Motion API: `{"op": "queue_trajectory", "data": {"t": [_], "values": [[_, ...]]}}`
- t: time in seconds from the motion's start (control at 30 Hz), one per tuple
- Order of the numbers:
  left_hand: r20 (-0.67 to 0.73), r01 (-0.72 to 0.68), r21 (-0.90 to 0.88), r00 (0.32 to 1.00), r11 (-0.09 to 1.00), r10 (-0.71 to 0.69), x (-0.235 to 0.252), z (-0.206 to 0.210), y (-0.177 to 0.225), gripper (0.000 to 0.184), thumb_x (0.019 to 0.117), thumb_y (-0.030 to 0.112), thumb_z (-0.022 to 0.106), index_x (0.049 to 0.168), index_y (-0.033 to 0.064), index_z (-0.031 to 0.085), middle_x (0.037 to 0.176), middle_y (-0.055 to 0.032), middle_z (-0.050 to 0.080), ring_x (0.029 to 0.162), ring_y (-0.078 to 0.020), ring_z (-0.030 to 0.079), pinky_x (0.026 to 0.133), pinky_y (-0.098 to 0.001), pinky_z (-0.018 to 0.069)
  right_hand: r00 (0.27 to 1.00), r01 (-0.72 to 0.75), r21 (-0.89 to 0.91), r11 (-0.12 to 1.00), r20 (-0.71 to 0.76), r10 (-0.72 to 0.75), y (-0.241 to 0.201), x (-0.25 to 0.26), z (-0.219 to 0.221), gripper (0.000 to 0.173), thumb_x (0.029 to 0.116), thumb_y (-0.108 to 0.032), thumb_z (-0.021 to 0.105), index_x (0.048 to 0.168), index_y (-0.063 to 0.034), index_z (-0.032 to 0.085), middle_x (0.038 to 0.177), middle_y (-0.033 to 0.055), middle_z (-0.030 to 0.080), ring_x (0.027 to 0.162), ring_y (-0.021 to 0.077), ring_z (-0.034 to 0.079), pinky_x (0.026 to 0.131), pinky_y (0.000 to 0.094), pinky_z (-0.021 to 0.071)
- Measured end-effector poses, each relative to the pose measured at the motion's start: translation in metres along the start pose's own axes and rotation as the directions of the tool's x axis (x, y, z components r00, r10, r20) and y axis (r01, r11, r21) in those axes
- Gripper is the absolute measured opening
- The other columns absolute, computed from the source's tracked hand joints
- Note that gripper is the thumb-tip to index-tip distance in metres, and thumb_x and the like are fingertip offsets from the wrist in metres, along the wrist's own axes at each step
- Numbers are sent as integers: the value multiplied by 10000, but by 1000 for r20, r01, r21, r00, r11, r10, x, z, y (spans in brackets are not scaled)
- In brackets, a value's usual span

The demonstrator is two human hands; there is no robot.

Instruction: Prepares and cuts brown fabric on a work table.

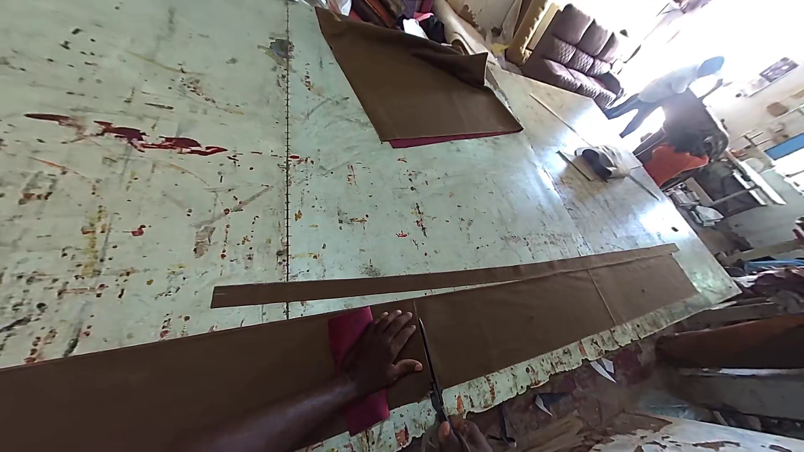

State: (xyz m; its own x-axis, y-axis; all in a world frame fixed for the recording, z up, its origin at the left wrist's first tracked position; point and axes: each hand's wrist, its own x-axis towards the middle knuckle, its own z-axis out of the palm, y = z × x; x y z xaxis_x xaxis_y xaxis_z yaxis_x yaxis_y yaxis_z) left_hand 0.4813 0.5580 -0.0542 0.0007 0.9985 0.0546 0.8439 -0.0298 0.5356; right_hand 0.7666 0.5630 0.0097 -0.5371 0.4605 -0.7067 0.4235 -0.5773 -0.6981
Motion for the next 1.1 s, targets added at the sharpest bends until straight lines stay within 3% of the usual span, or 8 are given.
{"op": "queue_trajectory", "data": {"t": [0.1,0.27,0.43,0.6,0.9,1.1], "values": [[-15,-14,-14,1000,1000,14,-2,1,-1,840,925,814,355,1435,184,574,1597,-8,432,1512,-221,328,1236,-471,268,1000,-16,25,1000,18,16,-9,14,1,545,875,-588,726,975,-74,575,666,-13,542,534,101,538,525,267,510],[-34,-23,-64,999,998,21,-2,-1,-2,809,936,792,380,1435,184,573,1583,-15,448,1510,-212,331,1245,-460,255,998,23,27,999,-56,-22,-5,22,4,477,824,-467,836,880,-55,601,590,4,538,451,103,509,452,273,485],[-40,-20,-69,999,997,17,-2,-1,-3,810,932,798,375,1428,192,581,1585,-4,446,1507,-202,337,1243,-460,263,1000,-24,6,1000,3,24,-13,22,-1,498,881,-525,746,933,-60,573,621,0,540,489,112,537,486,278,507],[-35,-24,-105,999,994,21,-2,-2,-3,804,931,794,392,1422,187,586,1576,-17,456,1508,-208,334,1245,-467,258,998,-50,33,998,37,49,-35,37,1,621,841,-629,742,1009,-59,565,646,6,546,510,120,555,507,278,527],[-61,-42,-109,998,993,36,-1,0,-4,778,944,777,391,1413,189,590,1562,-12,471,1497,-206,354,1234,-468,281,998,15,22,1000,-59,-14,-30,49,8,548,793,-515,849,896,-45,586,564,24,514,420,130,508,424,294,496],[-75,-48,-93,996,994,41,-1,2,-4,766,955,766,384,1407,186,595,1553,-9,482,1491,-197,365,1236,-455,281,999,-8,25,1000,-53,9,-31,48,9,504,880,-507,759,933,-44,566,585,21,514,438,133,525,444,294,519]]}}
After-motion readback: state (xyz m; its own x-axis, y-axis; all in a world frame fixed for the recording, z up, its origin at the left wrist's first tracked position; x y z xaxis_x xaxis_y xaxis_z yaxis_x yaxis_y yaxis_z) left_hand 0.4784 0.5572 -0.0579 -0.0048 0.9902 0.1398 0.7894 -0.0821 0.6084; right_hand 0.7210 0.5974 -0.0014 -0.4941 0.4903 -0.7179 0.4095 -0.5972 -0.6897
